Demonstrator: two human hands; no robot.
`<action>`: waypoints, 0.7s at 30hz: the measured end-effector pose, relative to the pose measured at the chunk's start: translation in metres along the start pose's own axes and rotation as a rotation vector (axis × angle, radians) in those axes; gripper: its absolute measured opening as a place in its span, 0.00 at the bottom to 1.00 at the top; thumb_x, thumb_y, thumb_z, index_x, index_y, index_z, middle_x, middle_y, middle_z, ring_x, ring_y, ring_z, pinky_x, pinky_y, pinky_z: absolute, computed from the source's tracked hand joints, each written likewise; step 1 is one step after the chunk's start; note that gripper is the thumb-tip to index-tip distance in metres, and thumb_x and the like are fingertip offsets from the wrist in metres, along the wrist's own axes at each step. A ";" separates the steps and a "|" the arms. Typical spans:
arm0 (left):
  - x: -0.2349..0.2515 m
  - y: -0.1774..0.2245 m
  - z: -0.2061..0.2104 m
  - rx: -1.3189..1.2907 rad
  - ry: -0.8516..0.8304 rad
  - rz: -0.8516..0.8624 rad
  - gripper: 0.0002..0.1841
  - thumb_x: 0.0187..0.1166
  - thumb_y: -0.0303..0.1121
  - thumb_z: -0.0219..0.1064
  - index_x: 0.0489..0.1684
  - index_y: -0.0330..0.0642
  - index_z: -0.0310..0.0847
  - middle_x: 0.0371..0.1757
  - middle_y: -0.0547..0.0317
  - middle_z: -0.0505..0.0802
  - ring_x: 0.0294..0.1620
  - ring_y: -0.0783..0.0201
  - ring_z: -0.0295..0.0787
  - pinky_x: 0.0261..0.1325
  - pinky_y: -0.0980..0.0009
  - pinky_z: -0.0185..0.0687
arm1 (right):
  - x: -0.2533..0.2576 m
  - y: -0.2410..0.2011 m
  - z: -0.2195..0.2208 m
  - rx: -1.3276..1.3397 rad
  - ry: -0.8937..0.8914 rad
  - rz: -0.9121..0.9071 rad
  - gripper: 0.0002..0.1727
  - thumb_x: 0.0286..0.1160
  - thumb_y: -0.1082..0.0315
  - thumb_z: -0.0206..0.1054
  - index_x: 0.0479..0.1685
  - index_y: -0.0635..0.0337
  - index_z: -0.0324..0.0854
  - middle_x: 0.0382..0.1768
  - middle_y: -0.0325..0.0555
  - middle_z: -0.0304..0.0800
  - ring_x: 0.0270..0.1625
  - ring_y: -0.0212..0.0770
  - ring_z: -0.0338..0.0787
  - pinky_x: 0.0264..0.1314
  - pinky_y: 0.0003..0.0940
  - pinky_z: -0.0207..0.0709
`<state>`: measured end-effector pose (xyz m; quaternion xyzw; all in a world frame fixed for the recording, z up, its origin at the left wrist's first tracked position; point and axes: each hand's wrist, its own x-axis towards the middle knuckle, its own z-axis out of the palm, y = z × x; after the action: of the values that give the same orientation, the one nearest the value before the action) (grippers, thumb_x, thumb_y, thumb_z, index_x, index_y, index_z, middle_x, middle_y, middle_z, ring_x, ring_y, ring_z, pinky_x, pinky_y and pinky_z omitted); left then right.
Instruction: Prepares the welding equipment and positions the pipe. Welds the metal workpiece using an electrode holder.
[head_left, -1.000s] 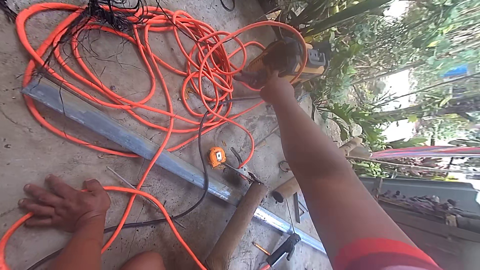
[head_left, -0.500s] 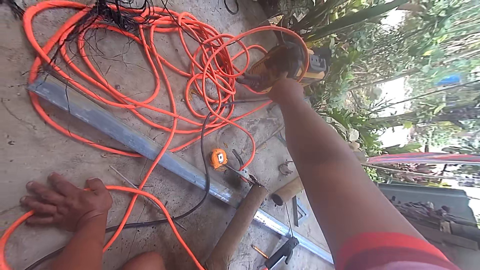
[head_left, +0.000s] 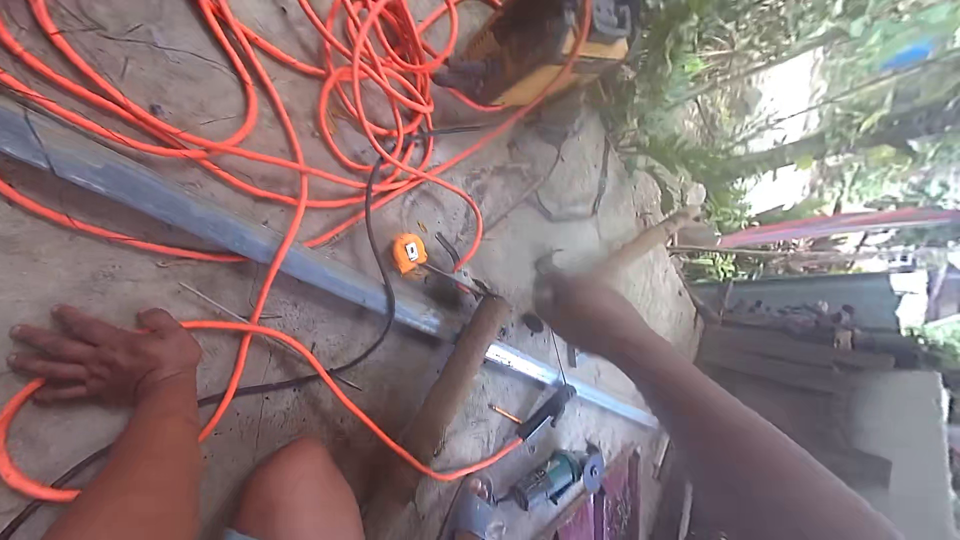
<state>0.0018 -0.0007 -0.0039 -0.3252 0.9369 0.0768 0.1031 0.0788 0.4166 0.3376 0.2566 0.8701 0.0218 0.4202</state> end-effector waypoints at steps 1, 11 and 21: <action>0.001 0.002 -0.002 0.000 0.002 0.001 0.43 0.83 0.63 0.42 0.98 0.52 0.50 0.98 0.46 0.53 0.98 0.45 0.43 0.92 0.32 0.32 | -0.017 0.058 0.027 0.023 -0.089 0.048 0.19 0.89 0.55 0.57 0.61 0.59 0.86 0.45 0.61 0.92 0.50 0.62 0.92 0.56 0.68 0.80; -0.013 -0.010 -0.037 -0.210 -0.064 0.148 0.43 0.86 0.62 0.51 0.98 0.48 0.48 0.98 0.39 0.48 0.98 0.35 0.38 0.89 0.26 0.37 | -0.157 0.250 0.380 0.784 -0.436 0.256 0.18 0.91 0.60 0.59 0.59 0.66 0.85 0.43 0.57 0.92 0.41 0.50 0.89 0.52 0.53 0.81; -0.156 0.019 -0.126 0.153 -0.467 0.840 0.30 1.00 0.44 0.35 0.83 0.27 0.69 0.83 0.24 0.74 0.89 0.30 0.63 0.87 0.31 0.52 | -0.107 0.225 0.422 0.939 -0.321 -0.137 0.19 0.90 0.59 0.58 0.60 0.65 0.85 0.46 0.58 0.91 0.46 0.52 0.90 0.57 0.56 0.80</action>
<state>0.0911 0.0801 0.1575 0.1155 0.9419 0.1135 0.2944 0.5437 0.4866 0.1989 0.3604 0.7251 -0.4397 0.3885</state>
